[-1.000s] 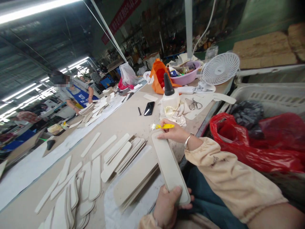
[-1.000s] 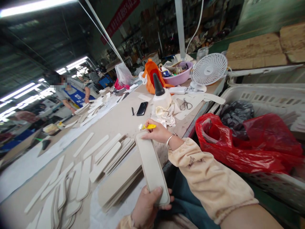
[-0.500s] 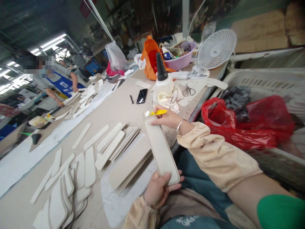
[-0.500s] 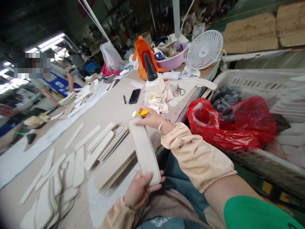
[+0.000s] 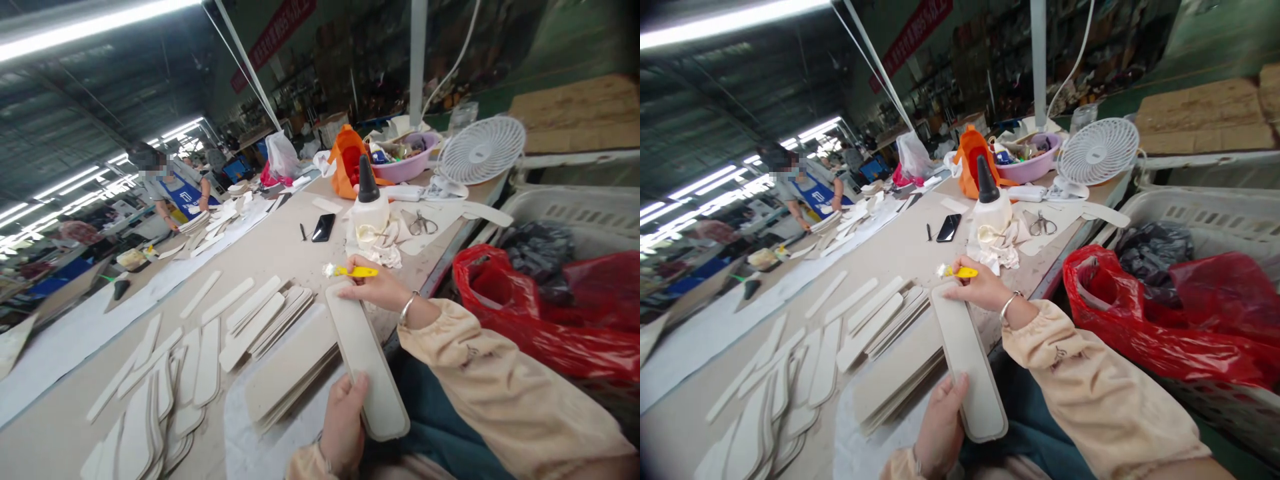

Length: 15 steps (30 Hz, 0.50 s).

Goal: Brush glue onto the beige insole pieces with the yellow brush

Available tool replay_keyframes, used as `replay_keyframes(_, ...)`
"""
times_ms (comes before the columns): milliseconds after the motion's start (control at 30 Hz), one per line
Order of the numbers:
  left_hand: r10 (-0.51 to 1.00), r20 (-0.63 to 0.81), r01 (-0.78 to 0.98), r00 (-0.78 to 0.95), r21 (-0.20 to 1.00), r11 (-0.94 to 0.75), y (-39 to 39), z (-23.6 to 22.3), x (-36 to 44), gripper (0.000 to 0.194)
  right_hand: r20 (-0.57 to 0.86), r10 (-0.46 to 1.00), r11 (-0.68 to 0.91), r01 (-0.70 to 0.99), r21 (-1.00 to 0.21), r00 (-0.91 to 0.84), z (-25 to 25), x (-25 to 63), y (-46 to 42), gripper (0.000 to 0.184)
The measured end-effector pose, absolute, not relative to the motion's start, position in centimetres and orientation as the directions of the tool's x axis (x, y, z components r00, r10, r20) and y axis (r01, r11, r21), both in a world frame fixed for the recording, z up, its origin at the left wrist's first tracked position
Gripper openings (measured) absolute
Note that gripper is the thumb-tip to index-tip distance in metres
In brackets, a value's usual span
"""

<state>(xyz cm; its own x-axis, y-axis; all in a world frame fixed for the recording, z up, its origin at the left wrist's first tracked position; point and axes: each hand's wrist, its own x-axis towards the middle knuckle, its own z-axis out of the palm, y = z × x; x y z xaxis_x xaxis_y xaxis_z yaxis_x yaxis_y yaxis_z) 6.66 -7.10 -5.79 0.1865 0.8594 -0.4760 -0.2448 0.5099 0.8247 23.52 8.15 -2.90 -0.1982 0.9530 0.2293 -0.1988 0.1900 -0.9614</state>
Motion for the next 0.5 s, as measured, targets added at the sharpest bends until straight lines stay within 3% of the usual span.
replay_keyframes(200, 0.881, -0.456, -0.144, 0.125, 0.871, 0.471, -7.2, -6.7, 6.0, 0.045, 0.186, 0.968, 0.163, -0.138, -0.977, -0.17, -2.0, 23.0, 7.6, 0.042)
replay_keyframes(367, 0.887, -0.45, -0.162, 0.1, 0.873, 0.461, -7.8, -6.9, 6.0, 0.056, 0.19, 0.972, 0.202, 0.076, -0.977, -0.142, -1.4, 22.9, 6.5, 0.037)
replay_keyframes(500, 0.908, -0.384, -0.168, 0.166, 0.897, 0.41, -7.4, -4.4, 4.7, 0.061, 0.242, 0.97, 0.233, 0.308, -0.922, -0.012, -2.4, 23.0, 6.8, 0.035)
